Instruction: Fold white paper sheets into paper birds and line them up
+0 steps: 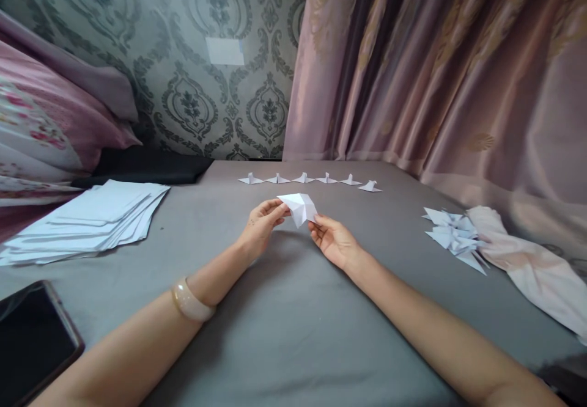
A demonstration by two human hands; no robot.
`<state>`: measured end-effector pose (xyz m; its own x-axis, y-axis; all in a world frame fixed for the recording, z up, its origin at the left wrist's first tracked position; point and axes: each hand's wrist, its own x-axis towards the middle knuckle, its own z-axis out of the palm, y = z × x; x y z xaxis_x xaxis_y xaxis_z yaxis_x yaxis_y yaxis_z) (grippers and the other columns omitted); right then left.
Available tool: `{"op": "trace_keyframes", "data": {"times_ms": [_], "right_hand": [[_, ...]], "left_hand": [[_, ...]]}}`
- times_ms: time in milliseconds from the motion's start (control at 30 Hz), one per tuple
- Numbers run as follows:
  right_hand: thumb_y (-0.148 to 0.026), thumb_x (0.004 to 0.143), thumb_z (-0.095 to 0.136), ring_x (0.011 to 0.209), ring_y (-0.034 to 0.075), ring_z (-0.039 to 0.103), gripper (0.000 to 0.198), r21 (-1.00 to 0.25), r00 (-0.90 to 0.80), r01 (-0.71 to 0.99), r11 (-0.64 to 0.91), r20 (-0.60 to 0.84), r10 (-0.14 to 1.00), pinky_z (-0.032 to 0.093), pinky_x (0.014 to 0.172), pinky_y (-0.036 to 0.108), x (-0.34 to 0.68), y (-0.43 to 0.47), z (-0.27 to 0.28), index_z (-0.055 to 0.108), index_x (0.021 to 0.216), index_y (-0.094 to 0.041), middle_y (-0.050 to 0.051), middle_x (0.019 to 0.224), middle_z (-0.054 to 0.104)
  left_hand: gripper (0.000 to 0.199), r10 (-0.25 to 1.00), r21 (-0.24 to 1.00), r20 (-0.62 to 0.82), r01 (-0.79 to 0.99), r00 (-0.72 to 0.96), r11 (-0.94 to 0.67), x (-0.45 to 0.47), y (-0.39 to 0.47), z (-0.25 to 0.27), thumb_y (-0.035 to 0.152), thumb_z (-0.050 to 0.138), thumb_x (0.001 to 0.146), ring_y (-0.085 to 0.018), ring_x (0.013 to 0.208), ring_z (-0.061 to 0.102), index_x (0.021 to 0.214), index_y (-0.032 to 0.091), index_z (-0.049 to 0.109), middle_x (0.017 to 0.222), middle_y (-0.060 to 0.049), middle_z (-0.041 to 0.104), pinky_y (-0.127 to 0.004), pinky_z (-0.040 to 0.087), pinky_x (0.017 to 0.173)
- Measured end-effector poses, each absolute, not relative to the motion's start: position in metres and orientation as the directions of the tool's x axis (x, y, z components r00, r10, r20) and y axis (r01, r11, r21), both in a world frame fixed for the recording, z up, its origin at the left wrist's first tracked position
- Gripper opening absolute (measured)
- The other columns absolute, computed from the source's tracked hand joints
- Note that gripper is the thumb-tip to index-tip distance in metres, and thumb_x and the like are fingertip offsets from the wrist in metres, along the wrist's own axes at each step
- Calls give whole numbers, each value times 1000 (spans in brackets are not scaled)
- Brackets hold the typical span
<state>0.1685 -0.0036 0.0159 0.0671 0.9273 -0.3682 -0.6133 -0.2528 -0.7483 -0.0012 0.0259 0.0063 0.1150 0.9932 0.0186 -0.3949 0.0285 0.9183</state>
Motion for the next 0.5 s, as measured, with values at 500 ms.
{"op": "trace_keyframes", "data": {"times_ms": [500], "right_hand": [[-11,68,76,68,9,67,14,-782,63,-587,-209,-302,951,53,60,16,162,-15,5,65,76,-17,0,73,70]], "left_hand": [[36,963,935,-58,-323,261,144,4,19,4,41,78,72,-20,106,60,99,18,68,102,-7,69,-35,39,97]]}}
